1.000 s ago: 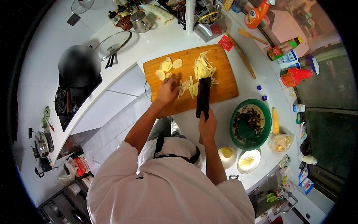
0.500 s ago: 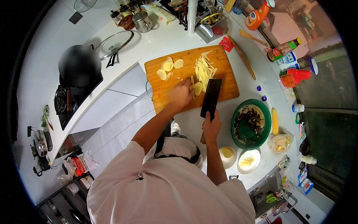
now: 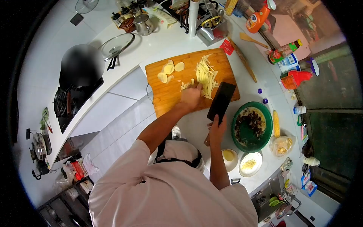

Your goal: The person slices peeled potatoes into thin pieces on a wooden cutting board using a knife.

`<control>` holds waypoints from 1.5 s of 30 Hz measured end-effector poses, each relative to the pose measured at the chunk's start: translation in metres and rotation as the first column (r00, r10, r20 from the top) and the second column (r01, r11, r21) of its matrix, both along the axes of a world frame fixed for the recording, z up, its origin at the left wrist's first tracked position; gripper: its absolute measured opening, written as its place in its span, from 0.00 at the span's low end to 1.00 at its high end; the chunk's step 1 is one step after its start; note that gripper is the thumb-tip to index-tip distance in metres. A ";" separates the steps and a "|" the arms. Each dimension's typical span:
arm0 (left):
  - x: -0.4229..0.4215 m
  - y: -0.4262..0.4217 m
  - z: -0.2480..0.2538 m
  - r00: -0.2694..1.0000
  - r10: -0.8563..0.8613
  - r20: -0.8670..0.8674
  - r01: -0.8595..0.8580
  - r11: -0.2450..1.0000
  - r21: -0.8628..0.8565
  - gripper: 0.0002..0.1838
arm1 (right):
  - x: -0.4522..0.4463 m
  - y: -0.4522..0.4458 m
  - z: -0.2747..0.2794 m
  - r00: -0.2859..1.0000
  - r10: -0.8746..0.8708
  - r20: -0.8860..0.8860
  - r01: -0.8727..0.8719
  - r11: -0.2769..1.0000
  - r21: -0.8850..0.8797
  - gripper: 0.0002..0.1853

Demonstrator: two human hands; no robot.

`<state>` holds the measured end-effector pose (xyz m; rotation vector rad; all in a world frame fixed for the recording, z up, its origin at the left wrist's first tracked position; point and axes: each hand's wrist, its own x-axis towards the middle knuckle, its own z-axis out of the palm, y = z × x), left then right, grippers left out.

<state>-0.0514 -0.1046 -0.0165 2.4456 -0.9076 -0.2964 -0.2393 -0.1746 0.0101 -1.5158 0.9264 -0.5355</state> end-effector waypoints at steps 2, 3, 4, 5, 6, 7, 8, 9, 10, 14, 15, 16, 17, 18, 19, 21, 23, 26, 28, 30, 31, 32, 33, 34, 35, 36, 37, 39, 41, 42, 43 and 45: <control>-0.001 0.024 0.014 0.980 0.086 -0.182 -0.112 0.984 -0.137 0.22 | 0.003 -0.004 -0.002 1.000 -0.001 -0.008 0.001 0.997 -0.079 0.09; -0.002 0.039 0.010 0.956 0.122 -0.267 -0.191 0.950 -0.248 0.21 | 0.005 -0.006 -0.003 1.000 0.000 -0.011 -0.001 0.993 -0.117 0.09; -0.002 0.058 0.005 0.923 0.146 -0.355 -0.275 0.897 -0.345 0.20 | 0.005 -0.012 -0.002 0.994 0.056 -0.096 -0.068 0.990 -0.123 0.10; 0.000 0.077 0.000 0.884 0.157 -0.441 -0.361 0.828 -0.429 0.18 | 0.005 -0.019 0.002 0.977 0.111 -0.180 -0.135 0.983 -0.122 0.11; 0.005 0.099 0.000 0.823 0.196 -0.534 -0.438 0.817 -0.375 0.19 | 0.006 -0.021 0.006 0.950 0.165 -0.264 -0.200 0.973 -0.116 0.11; 0.010 0.122 0.000 0.750 0.233 -0.619 -0.509 0.802 -0.314 0.20 | 0.011 -0.019 0.014 0.923 0.237 -0.302 -0.275 0.957 -0.092 0.12; 0.013 0.141 -0.014 0.703 0.199 -0.683 -0.585 0.709 -0.395 0.19 | 0.020 -0.017 0.023 0.891 0.308 -0.335 -0.349 0.935 -0.069 0.12; 0.015 0.157 -0.034 0.687 0.257 -0.680 -0.644 0.649 -0.405 0.18 | 0.029 -0.014 0.027 0.851 0.376 -0.365 -0.420 0.907 -0.045 0.13; 0.018 0.169 -0.030 0.670 0.339 -0.660 -0.663 0.673 -0.327 0.17 | 0.036 -0.011 0.020 0.821 0.445 -0.357 -0.505 0.859 -0.091 0.13; 0.012 0.192 -0.032 0.586 0.333 -0.738 -0.711 0.649 -0.271 0.15 | 0.063 0.010 0.009 0.657 0.691 -0.301 -0.749 0.645 -0.154 0.15; 0.010 0.194 -0.034 0.598 0.323 -0.734 -0.701 0.654 -0.284 0.15 | 0.068 0.015 0.012 0.608 0.744 -0.275 -0.791 0.594 -0.142 0.15; 0.008 0.195 -0.036 0.595 0.310 -0.742 -0.705 0.644 -0.296 0.15 | 0.071 0.019 0.011 0.598 0.748 -0.288 -0.800 0.579 -0.155 0.16; 0.005 0.195 -0.039 0.591 0.296 -0.750 -0.709 0.633 -0.309 0.15 | 0.074 0.021 0.007 0.587 0.752 -0.301 -0.808 0.564 -0.169 0.16; 0.002 0.193 -0.039 0.588 0.282 -0.758 -0.713 0.622 -0.322 0.15 | 0.075 0.022 0.002 0.576 0.754 -0.315 -0.816 0.548 -0.181 0.16; 0.002 0.190 -0.025 0.568 0.325 -0.756 -0.717 0.647 -0.260 0.15 | 0.074 0.018 -0.012 0.610 0.727 -0.316 -0.792 0.568 -0.224 0.16; 0.001 0.187 -0.025 0.559 0.292 -0.776 -0.714 0.645 -0.271 0.15 | 0.071 0.002 -0.041 0.677 0.666 -0.313 -0.736 0.602 -0.310 0.17; 0.000 0.182 -0.030 0.558 0.248 -0.792 -0.711 0.634 -0.303 0.15 | 0.076 -0.011 -0.009 0.716 0.555 -0.424 -0.683 0.681 -0.262 0.18; -0.001 0.172 -0.044 0.589 0.163 -0.791 -0.678 0.632 -0.375 0.16 | 0.079 -0.039 -0.019 0.789 0.374 -0.487 -0.571 0.739 -0.358 0.18; 0.001 0.160 -0.054 0.628 0.098 -0.772 -0.612 0.675 -0.412 0.17 | 0.078 -0.049 -0.018 0.822 0.327 -0.466 -0.522 0.758 -0.390 0.19; 0.007 0.138 -0.072 0.687 0.154 -0.710 -0.569 0.722 -0.393 0.19 | 0.076 -0.053 -0.003 0.832 0.356 -0.425 -0.511 0.790 -0.340 0.20; 0.012 0.126 -0.075 0.697 0.159 -0.699 -0.555 0.737 -0.385 0.19 | 0.072 -0.058 -0.017 0.862 0.333 -0.382 -0.467 0.814 -0.345 0.18; 0.016 0.113 -0.079 0.706 0.166 -0.688 -0.543 0.751 -0.376 0.19 | 0.068 -0.064 -0.041 0.889 0.310 -0.337 -0.423 0.837 -0.348 0.17; 0.017 0.099 -0.072 0.744 0.183 -0.643 -0.533 0.743 -0.405 0.19 | 0.064 -0.061 -0.042 0.911 0.297 -0.287 -0.378 0.880 -0.289 0.16; 0.018 0.084 -0.061 0.778 0.202 -0.596 -0.522 0.735 -0.432 0.19 | 0.060 -0.059 -0.044 0.932 0.276 -0.235 -0.329 0.916 -0.228 0.15; 0.020 0.070 -0.055 0.764 0.199 -0.613 -0.530 0.736 -0.422 0.18 | 0.060 -0.047 -0.015 0.949 0.259 -0.179 -0.279 0.955 -0.100 0.14; 0.021 0.058 -0.048 0.751 0.198 -0.629 -0.538 0.736 -0.411 0.17 | 0.060 -0.038 0.000 0.964 0.233 -0.126 -0.231 0.972 0.034 0.13; 0.020 0.048 -0.037 0.786 0.234 -0.573 -0.521 0.750 -0.408 0.17 | 0.058 -0.034 0.000 0.970 0.219 -0.111 -0.218 0.976 0.016 0.12; 0.021 0.037 -0.034 0.859 0.235 -0.455 -0.440 0.795 -0.418 0.17 | 0.055 -0.029 -0.001 0.979 0.185 -0.080 -0.187 0.982 -0.023 0.10; 0.022 0.035 -0.044 0.886 0.263 -0.382 -0.398 0.854 -0.335 0.19 | 0.052 -0.027 -0.001 0.976 0.204 -0.076 -0.206 0.979 -0.011 0.07; 0.023 0.036 -0.040 0.899 0.272 -0.344 -0.377 0.880 -0.290 0.19 | 0.050 -0.027 -0.001 0.974 0.214 -0.074 -0.215 0.977 -0.005 0.06; 0.024 0.039 -0.037 0.916 0.291 -0.276 -0.371 0.876 -0.309 0.20 | 0.048 -0.026 -0.001 0.971 0.229 -0.069 -0.229 0.973 0.007 0.06; 0.030 0.054 -0.029 0.936 0.327 -0.132 -0.353 0.870 -0.343 0.20 | 0.045 -0.025 -0.002 0.964 0.259 -0.055 -0.258 0.966 0.031 0.06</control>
